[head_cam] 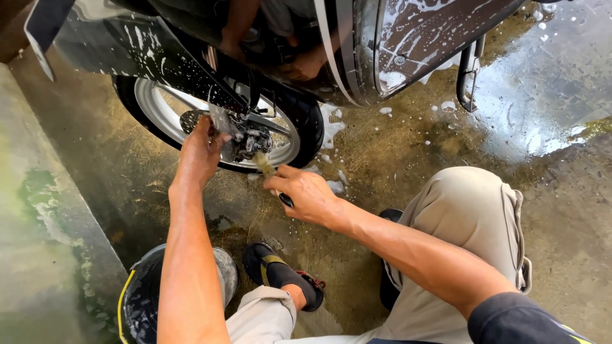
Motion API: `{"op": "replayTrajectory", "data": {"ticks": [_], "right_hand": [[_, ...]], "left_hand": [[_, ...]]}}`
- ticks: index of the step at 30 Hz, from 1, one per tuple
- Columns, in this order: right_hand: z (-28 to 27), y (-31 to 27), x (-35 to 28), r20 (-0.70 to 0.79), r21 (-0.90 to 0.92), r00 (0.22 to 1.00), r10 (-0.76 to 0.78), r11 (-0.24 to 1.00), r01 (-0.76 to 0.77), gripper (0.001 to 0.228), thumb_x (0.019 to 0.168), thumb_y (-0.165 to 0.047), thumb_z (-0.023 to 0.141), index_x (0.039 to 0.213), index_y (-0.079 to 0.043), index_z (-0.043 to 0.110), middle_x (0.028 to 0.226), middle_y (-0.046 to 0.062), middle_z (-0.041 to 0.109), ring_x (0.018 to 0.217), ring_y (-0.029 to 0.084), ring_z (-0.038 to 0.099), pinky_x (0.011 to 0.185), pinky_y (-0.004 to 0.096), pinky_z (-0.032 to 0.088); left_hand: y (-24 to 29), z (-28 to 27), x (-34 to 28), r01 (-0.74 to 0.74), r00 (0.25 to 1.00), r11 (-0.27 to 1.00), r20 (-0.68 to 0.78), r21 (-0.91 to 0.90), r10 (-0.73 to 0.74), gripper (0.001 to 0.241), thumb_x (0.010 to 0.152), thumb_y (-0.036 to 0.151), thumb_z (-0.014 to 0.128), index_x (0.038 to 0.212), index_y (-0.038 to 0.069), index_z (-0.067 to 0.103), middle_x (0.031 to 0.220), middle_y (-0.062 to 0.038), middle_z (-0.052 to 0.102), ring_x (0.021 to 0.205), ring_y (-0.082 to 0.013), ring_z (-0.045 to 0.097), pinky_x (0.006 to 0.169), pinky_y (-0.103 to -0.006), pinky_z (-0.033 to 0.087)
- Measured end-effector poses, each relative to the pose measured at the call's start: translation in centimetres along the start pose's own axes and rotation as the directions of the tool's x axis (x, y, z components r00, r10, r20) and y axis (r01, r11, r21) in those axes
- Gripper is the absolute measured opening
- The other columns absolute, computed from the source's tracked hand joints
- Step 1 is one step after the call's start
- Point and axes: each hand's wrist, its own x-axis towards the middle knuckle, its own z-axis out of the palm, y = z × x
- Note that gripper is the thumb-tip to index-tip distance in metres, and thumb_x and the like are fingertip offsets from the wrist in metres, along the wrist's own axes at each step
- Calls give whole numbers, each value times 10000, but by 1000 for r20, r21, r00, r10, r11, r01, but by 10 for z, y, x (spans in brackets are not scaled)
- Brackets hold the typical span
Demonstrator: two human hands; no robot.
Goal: Cleaning the front wheel and brake assembly of a motorcycle using a brush and soapy water.
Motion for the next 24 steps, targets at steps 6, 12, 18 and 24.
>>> {"op": "replayTrajectory", "data": {"ticks": [6, 12, 18, 24], "right_hand": [[25, 19, 0, 56, 6, 996, -71, 997, 71, 75, 964, -234, 616, 1023, -192, 598, 1006, 86, 596, 888, 412, 674, 733, 504, 569], [5, 2, 4, -27, -133, 998, -62, 989, 58, 183, 893, -187, 634, 1071, -220, 606, 985, 53, 566, 917, 330, 686, 768, 443, 568], [10, 1, -2, -21, -92, 991, -133, 987, 131, 68, 948, -209, 601, 1009, -180, 597, 951, 77, 559, 891, 355, 673, 763, 448, 559], [12, 0, 1, -5, -148, 998, -67, 987, 65, 191, 829, -143, 643, 1011, -194, 618, 942, 63, 570, 806, 357, 680, 719, 462, 572]], "left_hand": [[-18, 13, 6, 6, 1000, 1000, -8, 1, -6, 463, 993, 316, 714, 1333, 63, 528, 1198, -220, 702, 1170, -490, 627, 947, -677, 479], [-14, 8, 4, 24, 1000, 1000, -9, 7, -24, 450, 995, 325, 718, 1336, 91, 541, 1211, -189, 705, 1182, -467, 630, 951, -664, 485], [-2, 4, 1, 1, 1000, 1000, -9, -5, -1, 464, 1014, 308, 702, 1346, 32, 534, 1194, -252, 688, 1142, -525, 627, 920, -708, 492], [5, 0, -3, -16, 999, 1000, -31, -9, 16, 468, 1015, 289, 707, 1354, 15, 537, 1166, -251, 688, 1122, -523, 638, 898, -703, 508]]}}
